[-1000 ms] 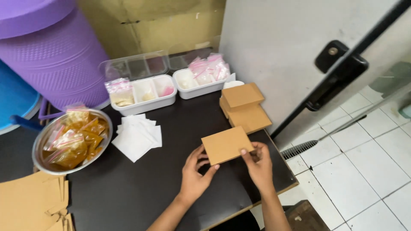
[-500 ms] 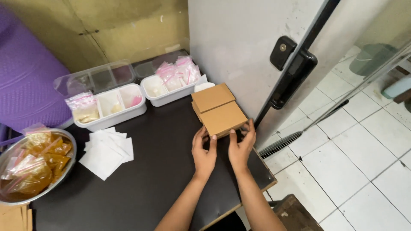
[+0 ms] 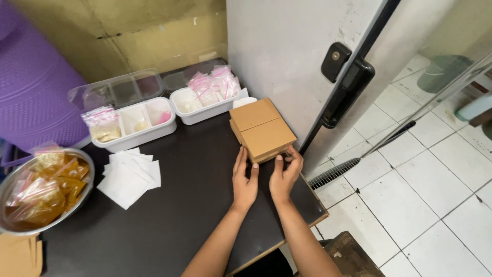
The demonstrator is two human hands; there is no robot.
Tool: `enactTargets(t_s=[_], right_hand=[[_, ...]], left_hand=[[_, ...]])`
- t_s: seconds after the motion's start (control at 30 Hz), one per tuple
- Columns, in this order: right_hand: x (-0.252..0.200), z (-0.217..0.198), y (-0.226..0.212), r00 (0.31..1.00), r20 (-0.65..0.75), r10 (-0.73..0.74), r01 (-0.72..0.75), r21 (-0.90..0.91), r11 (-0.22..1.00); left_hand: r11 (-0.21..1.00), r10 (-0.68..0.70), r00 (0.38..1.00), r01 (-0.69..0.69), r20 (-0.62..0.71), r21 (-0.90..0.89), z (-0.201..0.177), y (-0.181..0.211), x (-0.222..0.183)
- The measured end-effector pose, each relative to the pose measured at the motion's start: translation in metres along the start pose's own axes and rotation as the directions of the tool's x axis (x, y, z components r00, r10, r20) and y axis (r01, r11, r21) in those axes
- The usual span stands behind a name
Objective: The person places a small sealed packet into a cardboard box and closes it. Then the person folds flat cardboard sheets along pre-scored lines to assemble a new box, interlocking the tabs to form the sides and base.
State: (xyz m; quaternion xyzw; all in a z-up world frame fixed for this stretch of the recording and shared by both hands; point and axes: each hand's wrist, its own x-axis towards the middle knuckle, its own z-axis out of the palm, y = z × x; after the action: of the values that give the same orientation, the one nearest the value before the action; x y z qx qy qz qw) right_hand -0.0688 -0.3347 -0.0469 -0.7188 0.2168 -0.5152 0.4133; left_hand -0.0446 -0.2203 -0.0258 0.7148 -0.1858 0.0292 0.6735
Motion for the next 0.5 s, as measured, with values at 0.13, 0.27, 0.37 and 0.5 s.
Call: enactTargets(t_s=[0.13, 0.27, 0.37, 0.5], right_hand=[[-0.012, -0.006, 0.001, 0.981, 0.12, -0.151, 0.143, 0.077, 0.987], [-0.035, 0.01, 0.0, 0.83, 0.41, -0.377, 0.341, 0.16, 0.926], [-0.065, 0.023, -0.026, 0.602, 0.545, -0.584, 0.5, 0.312, 0.807], [-0.116, 0.044, -0.075, 0.351, 0.576, -0.738, 0.557, 0.506, 0.659]], left_hand=[[0.997, 0.059, 0.992, -0.064, -0.11, -0.042, -0.024, -0.016, -0.011], [0.963, 0.266, 0.951, -0.258, -0.158, 0.072, -0.102, -0.002, -0.03], [0.917, 0.371, 0.914, -0.333, -0.166, 0.22, -0.171, -0.005, -0.056], [0.893, 0.38, 0.892, -0.284, -0.244, 0.349, -0.247, 0.001, -0.09]])
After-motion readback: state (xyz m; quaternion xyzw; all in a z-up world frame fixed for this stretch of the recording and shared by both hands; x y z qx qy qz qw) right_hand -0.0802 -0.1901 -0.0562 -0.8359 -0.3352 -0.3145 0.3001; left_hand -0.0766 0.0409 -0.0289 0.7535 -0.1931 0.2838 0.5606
